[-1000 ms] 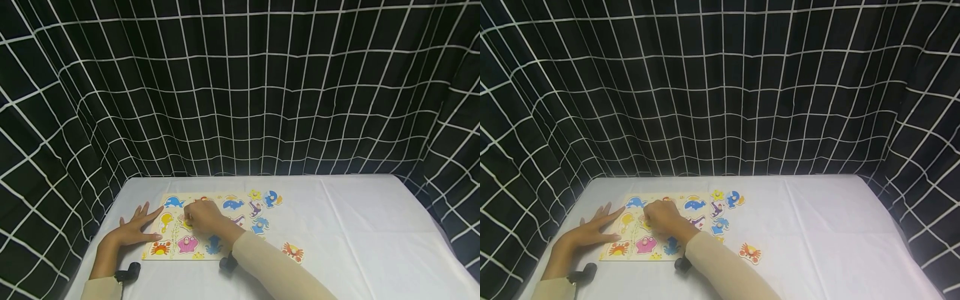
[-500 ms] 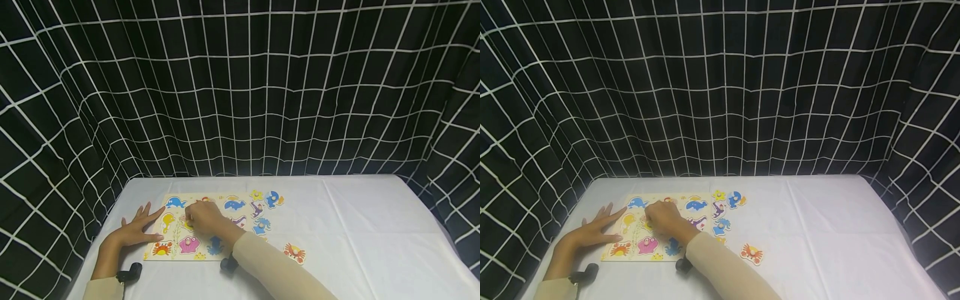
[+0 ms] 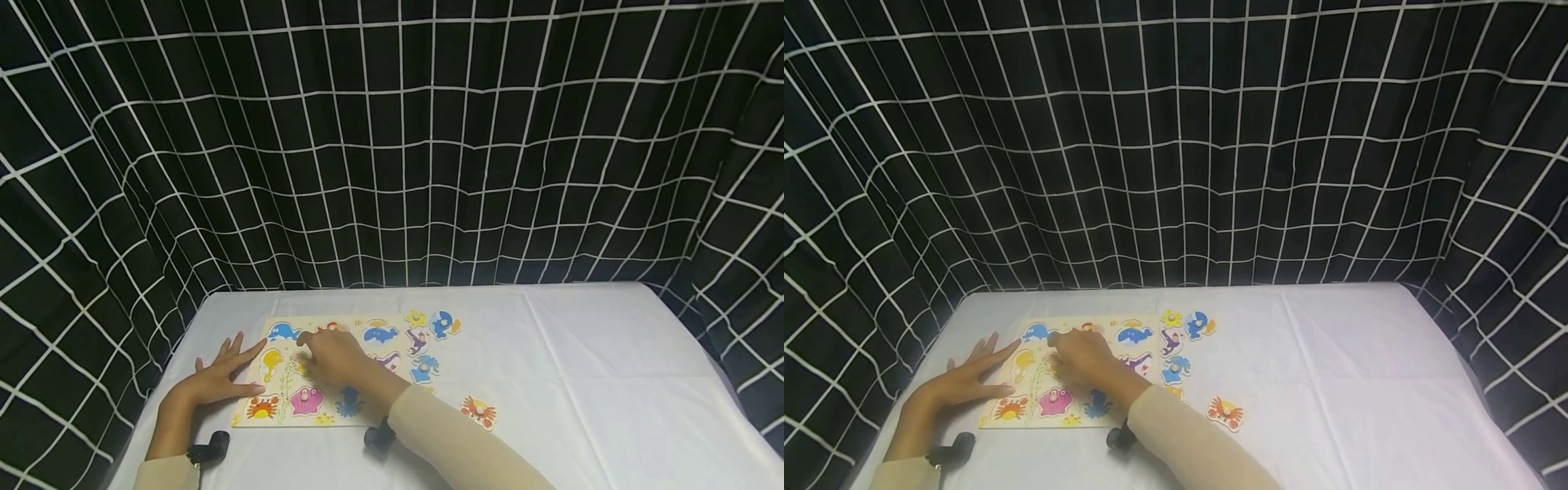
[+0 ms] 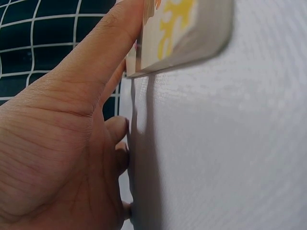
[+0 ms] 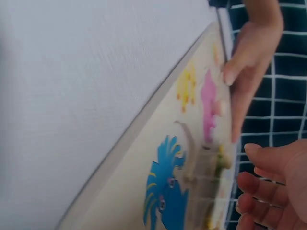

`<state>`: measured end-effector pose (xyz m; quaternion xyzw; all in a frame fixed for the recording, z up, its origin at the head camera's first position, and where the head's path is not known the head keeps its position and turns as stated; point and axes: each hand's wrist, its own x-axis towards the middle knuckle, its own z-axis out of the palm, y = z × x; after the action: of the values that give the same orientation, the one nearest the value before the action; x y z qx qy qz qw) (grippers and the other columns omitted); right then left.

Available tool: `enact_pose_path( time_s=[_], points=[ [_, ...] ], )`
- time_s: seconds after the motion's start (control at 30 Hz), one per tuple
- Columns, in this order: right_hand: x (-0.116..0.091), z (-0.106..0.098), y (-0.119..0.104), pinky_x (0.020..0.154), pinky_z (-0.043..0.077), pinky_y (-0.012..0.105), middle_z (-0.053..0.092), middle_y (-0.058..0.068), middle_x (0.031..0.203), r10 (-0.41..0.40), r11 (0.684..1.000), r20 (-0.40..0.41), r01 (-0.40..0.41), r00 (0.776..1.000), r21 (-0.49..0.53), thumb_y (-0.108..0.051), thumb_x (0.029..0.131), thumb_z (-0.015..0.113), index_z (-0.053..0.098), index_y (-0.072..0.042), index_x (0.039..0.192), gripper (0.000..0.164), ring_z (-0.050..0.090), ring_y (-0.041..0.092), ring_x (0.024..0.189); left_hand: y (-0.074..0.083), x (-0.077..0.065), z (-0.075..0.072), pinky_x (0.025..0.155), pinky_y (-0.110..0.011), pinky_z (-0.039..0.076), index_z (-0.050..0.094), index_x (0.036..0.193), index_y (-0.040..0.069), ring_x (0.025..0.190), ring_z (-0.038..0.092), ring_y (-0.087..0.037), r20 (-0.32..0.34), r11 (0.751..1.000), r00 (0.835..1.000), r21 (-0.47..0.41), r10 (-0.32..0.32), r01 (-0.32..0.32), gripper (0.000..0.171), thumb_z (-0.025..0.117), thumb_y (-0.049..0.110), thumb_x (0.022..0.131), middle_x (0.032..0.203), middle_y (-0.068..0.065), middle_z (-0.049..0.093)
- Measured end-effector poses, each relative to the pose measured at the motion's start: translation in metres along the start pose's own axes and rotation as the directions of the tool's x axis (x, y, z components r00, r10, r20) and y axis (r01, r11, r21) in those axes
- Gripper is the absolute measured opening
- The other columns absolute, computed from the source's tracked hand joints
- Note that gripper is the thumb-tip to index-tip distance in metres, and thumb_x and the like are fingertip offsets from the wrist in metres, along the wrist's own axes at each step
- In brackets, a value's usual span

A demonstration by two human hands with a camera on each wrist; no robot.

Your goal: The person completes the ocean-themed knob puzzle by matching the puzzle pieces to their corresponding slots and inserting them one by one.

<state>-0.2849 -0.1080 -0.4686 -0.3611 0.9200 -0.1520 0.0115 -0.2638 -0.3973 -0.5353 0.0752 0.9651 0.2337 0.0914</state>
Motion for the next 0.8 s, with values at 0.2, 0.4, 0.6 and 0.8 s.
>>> enact_pose_path(
  time_s=[0.2,0.4,0.6,0.8],
  points=[
    [-0.024,-0.02,-0.002,0.051,0.037,0.023,0.051,-0.009,0.059,-0.045,0.998,0.02,0.044,0.999,0.04,-0.03,0.097,0.07,0.068,-0.02,0.131,0.035,0.045,0.007,0.054,0.004,0.0,-0.002,0.099,-0.083,-0.019,0.03,0.159,0.036,0.15,-0.007,-0.054,-0.001,1.0,1.0,-0.018,0.007,-0.007,0.104,0.076,0.07,0.072,0.166,-0.029,0.003],
    [-0.052,-0.045,-0.001,0.049,0.033,0.019,0.048,-0.011,0.058,-0.1,0.995,0.0,0.1,0.995,0.009,-0.031,0.096,0.072,0.074,-0.022,0.121,0.027,0.042,0.004,0.054,0.01,-0.003,-0.005,0.1,-0.083,-0.019,0.028,0.159,0.041,0.151,-0.008,-0.051,0.01,1.0,1.0,-0.023,0.007,-0.007,0.103,0.075,0.071,0.073,0.166,-0.028,0.002],
    [-0.079,-0.064,0.011,0.057,0.041,0.018,0.063,-0.013,0.075,-0.122,0.992,-0.057,0.122,0.991,0.005,-0.031,0.097,0.071,0.074,-0.02,0.119,0.025,0.05,0.002,0.063,0.025,-0.014,-0.016,0.099,-0.083,-0.02,0.03,0.16,0.029,0.149,-0.01,-0.054,0.04,0.998,0.999,-0.062,-0.006,0.009,0.105,0.079,0.063,0.074,0.165,-0.031,0.002],
    [-0.108,-0.081,0.032,0.059,0.047,0.021,0.068,-0.012,0.079,-0.087,0.996,-0.101,0.09,0.991,0.029,-0.033,0.097,0.07,0.074,-0.019,0.118,0.025,0.054,0.002,0.064,0.026,-0.012,-0.013,0.099,-0.083,-0.019,0.029,0.16,0.037,0.15,-0.01,-0.052,0.032,0.998,0.999,-0.061,0.007,-0.005,0.102,0.076,0.067,0.074,0.166,-0.029,0.002]
  ],
)
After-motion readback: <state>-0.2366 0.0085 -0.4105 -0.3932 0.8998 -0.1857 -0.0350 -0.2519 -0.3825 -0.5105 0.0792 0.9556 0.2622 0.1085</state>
